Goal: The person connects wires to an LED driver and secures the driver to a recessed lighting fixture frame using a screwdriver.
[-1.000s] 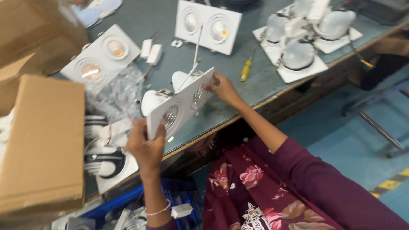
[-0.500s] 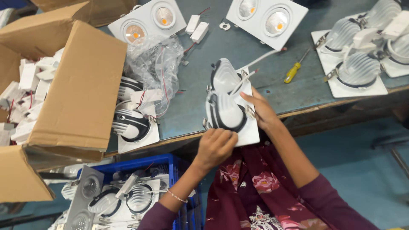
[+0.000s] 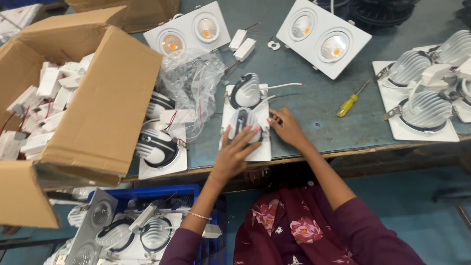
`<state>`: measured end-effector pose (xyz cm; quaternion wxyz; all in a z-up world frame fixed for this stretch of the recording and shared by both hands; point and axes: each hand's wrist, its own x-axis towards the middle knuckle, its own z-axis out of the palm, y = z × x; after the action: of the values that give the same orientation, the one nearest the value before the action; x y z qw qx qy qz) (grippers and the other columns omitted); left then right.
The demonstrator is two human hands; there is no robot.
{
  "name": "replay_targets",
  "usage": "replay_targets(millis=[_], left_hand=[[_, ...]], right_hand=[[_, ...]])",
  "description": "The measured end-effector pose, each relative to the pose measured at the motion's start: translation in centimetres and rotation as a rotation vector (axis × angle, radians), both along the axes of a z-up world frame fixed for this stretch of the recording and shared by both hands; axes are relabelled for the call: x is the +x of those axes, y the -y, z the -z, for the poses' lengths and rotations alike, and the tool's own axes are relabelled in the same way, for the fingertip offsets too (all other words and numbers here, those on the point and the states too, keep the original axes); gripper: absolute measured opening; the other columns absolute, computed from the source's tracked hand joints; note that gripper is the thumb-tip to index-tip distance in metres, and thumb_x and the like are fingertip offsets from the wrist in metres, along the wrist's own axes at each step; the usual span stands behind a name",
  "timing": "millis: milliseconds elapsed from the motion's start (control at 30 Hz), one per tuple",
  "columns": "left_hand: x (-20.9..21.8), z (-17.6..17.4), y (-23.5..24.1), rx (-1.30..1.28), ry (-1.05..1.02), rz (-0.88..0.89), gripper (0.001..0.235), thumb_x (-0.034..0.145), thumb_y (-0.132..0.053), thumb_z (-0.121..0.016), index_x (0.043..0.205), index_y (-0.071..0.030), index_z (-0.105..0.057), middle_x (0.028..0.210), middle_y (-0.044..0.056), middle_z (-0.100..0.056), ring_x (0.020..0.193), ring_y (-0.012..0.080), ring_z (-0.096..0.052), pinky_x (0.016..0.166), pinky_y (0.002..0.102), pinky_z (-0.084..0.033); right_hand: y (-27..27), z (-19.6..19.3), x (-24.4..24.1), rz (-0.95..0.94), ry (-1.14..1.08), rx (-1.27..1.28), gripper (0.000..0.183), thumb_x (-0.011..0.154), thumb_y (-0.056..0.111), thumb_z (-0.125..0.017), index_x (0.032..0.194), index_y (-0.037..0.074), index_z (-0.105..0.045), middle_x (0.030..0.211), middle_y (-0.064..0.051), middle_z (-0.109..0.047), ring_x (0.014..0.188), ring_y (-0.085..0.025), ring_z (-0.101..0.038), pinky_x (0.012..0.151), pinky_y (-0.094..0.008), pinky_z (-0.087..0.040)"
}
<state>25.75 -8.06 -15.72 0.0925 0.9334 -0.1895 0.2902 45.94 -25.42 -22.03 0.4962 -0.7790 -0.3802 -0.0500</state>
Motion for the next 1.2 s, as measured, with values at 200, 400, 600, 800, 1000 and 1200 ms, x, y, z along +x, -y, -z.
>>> replay_targets(millis=[200,400,600,800,1000,1200], left_hand=[[1.0,-1.0,-3.1,-0.061,-0.03,-0.077,0.06,0.063,0.008,-0.061,0.117,-0.015,-0.071,0.157,0.001,-0.049,0.153,0.0256,-0.034,0.127,0.058,-0.017],[0.4,-1.5,-3.5,-0.015,-0.034,-0.15,0.059,0.068,0.01,-0.058,0.119,-0.016,-0.07,0.157,0.0,-0.049,0.153,0.0254,-0.034,0.126,0.054,-0.02],[-0.4,-2.3,-3.2,-0.007,-0.068,-0.173,0.059,0.071,0.01,-0.058,0.122,-0.016,-0.07,0.159,-0.001,-0.046,0.154,0.0246,-0.032,0.127,0.052,-0.02],[-1.7,-3.6,-2.1,-0.157,-0.156,-0.131,0.054,0.068,0.006,-0.061,0.118,-0.012,-0.069,0.158,0.007,-0.045,0.152,0.0319,-0.03,0.123,0.053,-0.018],[-0.9,-0.7,2.3,-0.484,0.027,-0.025,0.03,0.084,0.006,-0.061,0.109,-0.007,-0.068,0.14,0.013,-0.059,0.14,0.0336,-0.052,0.119,0.047,-0.041],[3.9,1.9,7.6,-0.725,-0.109,-0.122,0.018,0.088,0.001,-0.062,0.104,-0.003,-0.069,0.128,0.014,-0.065,0.117,0.0338,-0.064,0.099,0.039,-0.051]], right_hand=[[1.3,-0.8,-1.7,0.086,-0.154,0.201,0.018,0.098,0.017,-0.066,0.108,0.005,-0.075,0.096,-0.006,-0.065,0.079,-0.015,-0.062,0.07,-0.029,-0.049],[1.8,-2.1,-2.2,-0.069,-0.095,0.133,0.02,0.093,0.017,-0.07,0.109,0.007,-0.075,0.101,-0.004,-0.068,0.085,-0.013,-0.065,0.071,-0.027,-0.05],[1.7,-1.9,-2.2,-0.113,-0.058,0.066,0.017,0.092,0.017,-0.072,0.105,0.007,-0.076,0.102,-0.003,-0.069,0.081,-0.014,-0.063,0.07,-0.025,-0.049],[2.2,-1.9,-2.0,-0.07,-0.17,0.145,0.015,0.096,0.013,-0.068,0.104,0.007,-0.078,0.099,-0.004,-0.068,0.081,-0.013,-0.061,0.068,-0.025,-0.047],[1.8,-2.4,-2.6,-0.073,-0.085,0.206,0.021,0.094,0.009,-0.068,0.115,0.004,-0.072,0.109,-0.008,-0.065,0.095,-0.015,-0.066,0.07,-0.025,-0.05],[1.5,-1.9,-2.5,0.045,-0.063,0.25,0.021,0.094,0.007,-0.068,0.115,0.002,-0.07,0.112,-0.009,-0.063,0.095,-0.016,-0.068,0.072,-0.025,-0.054]])
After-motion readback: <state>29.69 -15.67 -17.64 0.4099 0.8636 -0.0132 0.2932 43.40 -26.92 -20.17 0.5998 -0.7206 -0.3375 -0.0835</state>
